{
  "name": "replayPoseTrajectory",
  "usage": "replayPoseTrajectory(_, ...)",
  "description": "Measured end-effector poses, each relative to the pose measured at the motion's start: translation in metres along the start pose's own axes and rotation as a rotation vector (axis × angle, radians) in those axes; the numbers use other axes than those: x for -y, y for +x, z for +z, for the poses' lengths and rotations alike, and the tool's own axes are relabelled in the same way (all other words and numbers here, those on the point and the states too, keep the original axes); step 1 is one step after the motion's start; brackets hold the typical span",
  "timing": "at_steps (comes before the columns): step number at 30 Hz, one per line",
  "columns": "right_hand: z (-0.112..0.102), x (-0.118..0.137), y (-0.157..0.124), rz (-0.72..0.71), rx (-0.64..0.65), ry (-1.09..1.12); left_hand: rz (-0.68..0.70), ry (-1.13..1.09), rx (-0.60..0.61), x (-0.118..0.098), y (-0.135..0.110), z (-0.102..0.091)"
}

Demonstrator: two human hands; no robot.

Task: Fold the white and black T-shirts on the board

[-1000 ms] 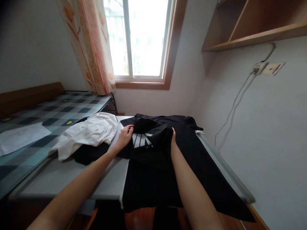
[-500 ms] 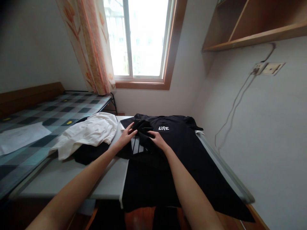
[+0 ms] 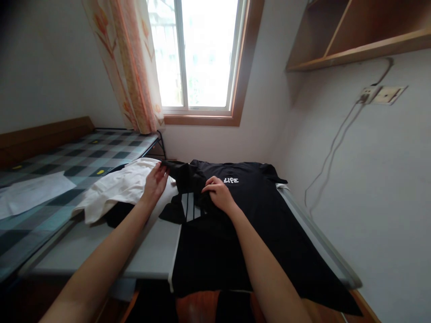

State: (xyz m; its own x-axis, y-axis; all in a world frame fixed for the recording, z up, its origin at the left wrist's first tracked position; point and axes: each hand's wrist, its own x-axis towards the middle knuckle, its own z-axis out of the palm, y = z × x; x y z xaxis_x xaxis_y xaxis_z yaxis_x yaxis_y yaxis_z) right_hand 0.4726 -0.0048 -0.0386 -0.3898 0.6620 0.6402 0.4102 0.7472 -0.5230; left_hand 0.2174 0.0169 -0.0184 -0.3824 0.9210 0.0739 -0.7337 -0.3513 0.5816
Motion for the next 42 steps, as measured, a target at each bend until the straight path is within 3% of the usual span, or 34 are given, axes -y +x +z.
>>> replayPoseTrajectory(4,-0.029,-0.011,0.004,0.183,-0.608,-0.069,-0.015,-0.032,-0.027,-0.018,0.008,-0.001)
replayPoseTrajectory(6,-0.035,-0.019,0.003,0.263,-0.712,-0.105,-0.038,0.018,0.041,-0.02,0.006,-0.001)
replayPoseTrajectory(10,-0.029,-0.037,-0.002,0.393,-0.563,-0.094,-0.071,0.164,0.126,-0.011,0.0,-0.002)
replayPoseTrajectory(16,-0.015,-0.048,-0.006,0.534,-0.404,-0.116,0.124,0.672,-0.083,0.01,0.005,-0.016)
replayPoseTrajectory(20,-0.011,-0.044,-0.005,0.506,-0.386,-0.041,0.079,0.81,-0.024,0.022,0.003,-0.024)
replayPoseTrajectory(23,-0.009,-0.034,-0.002,0.438,-0.365,0.11,0.101,0.923,0.086,0.032,-0.003,-0.028)
replayPoseTrajectory(25,-0.007,-0.026,-0.001,0.422,-0.191,0.235,0.119,0.954,0.171,0.037,-0.006,-0.03)
replayPoseTrajectory(28,-0.002,-0.011,-0.001,0.443,0.18,0.359,0.114,0.855,0.201,0.037,-0.009,-0.026)
replayPoseTrajectory(30,0.004,-0.003,-0.001,0.448,0.301,0.386,0.092,0.736,0.219,0.033,-0.011,-0.02)
replayPoseTrajectory(32,0.01,0.001,-0.002,0.429,0.283,0.382,0.083,0.666,0.295,0.029,-0.013,-0.013)
replayPoseTrajectory(34,0.015,0.001,-0.003,0.403,0.146,0.356,0.086,0.692,0.433,0.027,-0.02,-0.007)
replayPoseTrajectory(38,0.016,-0.002,-0.005,0.301,-0.147,0.268,0.039,0.957,0.767,0.036,-0.041,-0.002)
replayPoseTrajectory(40,0.012,-0.003,-0.004,0.247,-0.17,0.21,0.062,1.066,0.871,0.041,-0.051,-0.001)
replayPoseTrajectory(42,0.008,-0.004,-0.002,0.241,-0.196,0.156,0.151,1.116,0.9,0.043,-0.055,-0.001)
